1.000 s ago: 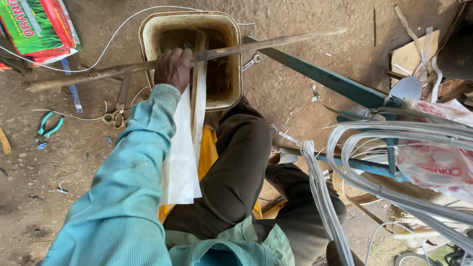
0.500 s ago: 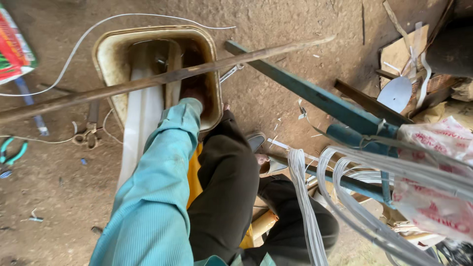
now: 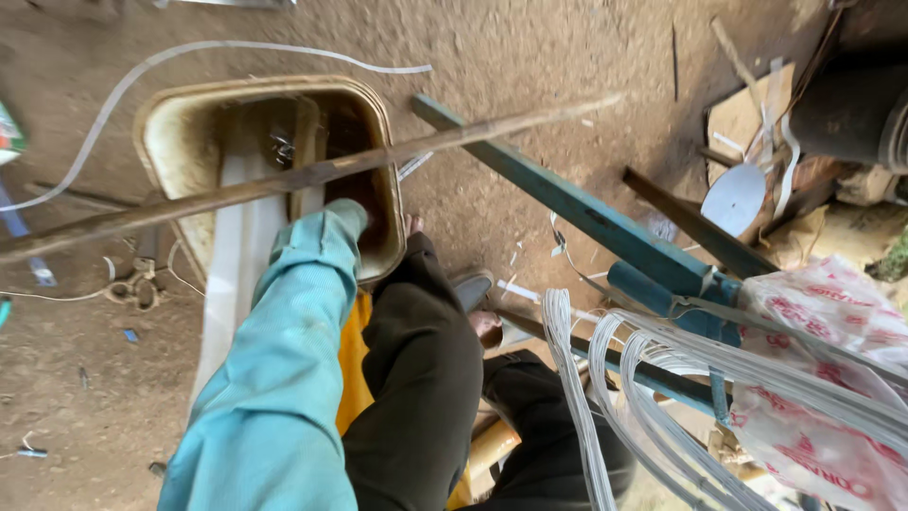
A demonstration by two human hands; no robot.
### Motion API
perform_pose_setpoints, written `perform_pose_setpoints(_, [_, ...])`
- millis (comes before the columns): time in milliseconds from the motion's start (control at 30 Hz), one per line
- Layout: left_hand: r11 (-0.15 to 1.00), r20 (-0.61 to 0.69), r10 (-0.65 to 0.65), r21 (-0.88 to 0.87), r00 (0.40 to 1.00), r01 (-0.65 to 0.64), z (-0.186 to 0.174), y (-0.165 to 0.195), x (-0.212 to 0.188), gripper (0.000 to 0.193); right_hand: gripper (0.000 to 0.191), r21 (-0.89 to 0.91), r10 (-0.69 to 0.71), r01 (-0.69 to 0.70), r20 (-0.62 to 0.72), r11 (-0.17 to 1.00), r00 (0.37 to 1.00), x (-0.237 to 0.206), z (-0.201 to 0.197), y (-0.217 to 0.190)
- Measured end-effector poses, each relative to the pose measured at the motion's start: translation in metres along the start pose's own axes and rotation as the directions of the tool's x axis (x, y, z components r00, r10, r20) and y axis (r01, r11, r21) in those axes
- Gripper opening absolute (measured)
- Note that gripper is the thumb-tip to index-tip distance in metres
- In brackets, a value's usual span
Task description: The person coils white electrical cables by hand into loops and places them into a metal bucket. They repeatedly pull lengths of cable, fold them into loops, and stack them inside the bucket.
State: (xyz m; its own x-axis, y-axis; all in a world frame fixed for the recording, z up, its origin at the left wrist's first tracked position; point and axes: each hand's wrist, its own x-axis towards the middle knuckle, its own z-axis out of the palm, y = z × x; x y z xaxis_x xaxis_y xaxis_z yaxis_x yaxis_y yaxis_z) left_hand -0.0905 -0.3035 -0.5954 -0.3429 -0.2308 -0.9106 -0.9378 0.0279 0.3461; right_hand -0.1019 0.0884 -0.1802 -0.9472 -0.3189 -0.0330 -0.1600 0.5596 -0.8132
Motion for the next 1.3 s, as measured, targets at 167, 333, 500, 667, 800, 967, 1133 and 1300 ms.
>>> perform_pose_setpoints(167, [0.973, 0.173, 0.081, -0.225, 0.982, -0.04, -0.046, 0.023, -0.062, 0.026, 0.025, 0.024, -0.083, 0.083, 0.019, 0.996, 0.996, 0.023, 0.025, -0.018])
perform_pose_setpoints(333, [0.314, 0.331, 0.539, -0.932, 0.774, 0.18, -0.117, 0.042, -0.191, 0.034, 0.024, 0.026, -0.18, 0.179, 0.032, 0.983, 0.983, 0.009, 0.018, -0.062])
perform_pose_setpoints(500, [0.113, 0.078, 0.488, -0.993, 0.869, 0.025, -0.168, 0.069, -0.304, 0.035, 0.024, 0.027, -0.231, 0.23, 0.047, 0.973, 0.972, -0.008, 0.022, -0.122])
perform_pose_setpoints(667, [0.327, -0.086, 0.369, -0.92, 0.925, -0.216, -0.165, 0.103, -0.381, 0.031, 0.029, 0.137, -0.221, 0.208, 0.086, 0.968, 0.971, 0.007, 0.032, -0.147])
perform_pose_setpoints(800, [0.466, -0.067, 0.677, -0.732, 0.733, -0.497, -0.141, 0.148, -0.437, 0.029, 0.033, 0.424, -0.271, 0.174, 0.18, 0.889, 0.946, 0.015, 0.034, -0.147])
perform_pose_setpoints(967, [0.418, -0.016, 0.901, -0.236, 0.434, -0.877, -0.09, 0.216, -0.511, 0.03, 0.034, 0.619, -0.31, 0.101, 0.24, 0.779, 0.92, 0.026, 0.038, -0.145])
perform_pose_setpoints(1133, [0.349, -0.017, 0.93, 0.358, 0.368, -0.866, -0.071, 0.233, -0.554, 0.027, 0.037, 0.683, -0.284, 0.02, 0.277, 0.73, 0.918, 0.035, 0.03, -0.15])
perform_pose_setpoints(1300, [0.124, -0.013, 0.991, 0.508, 0.136, -0.852, -0.046, 0.218, -0.577, 0.029, 0.046, 0.828, -0.15, -0.158, 0.278, 0.538, 0.949, 0.038, 0.017, -0.154])
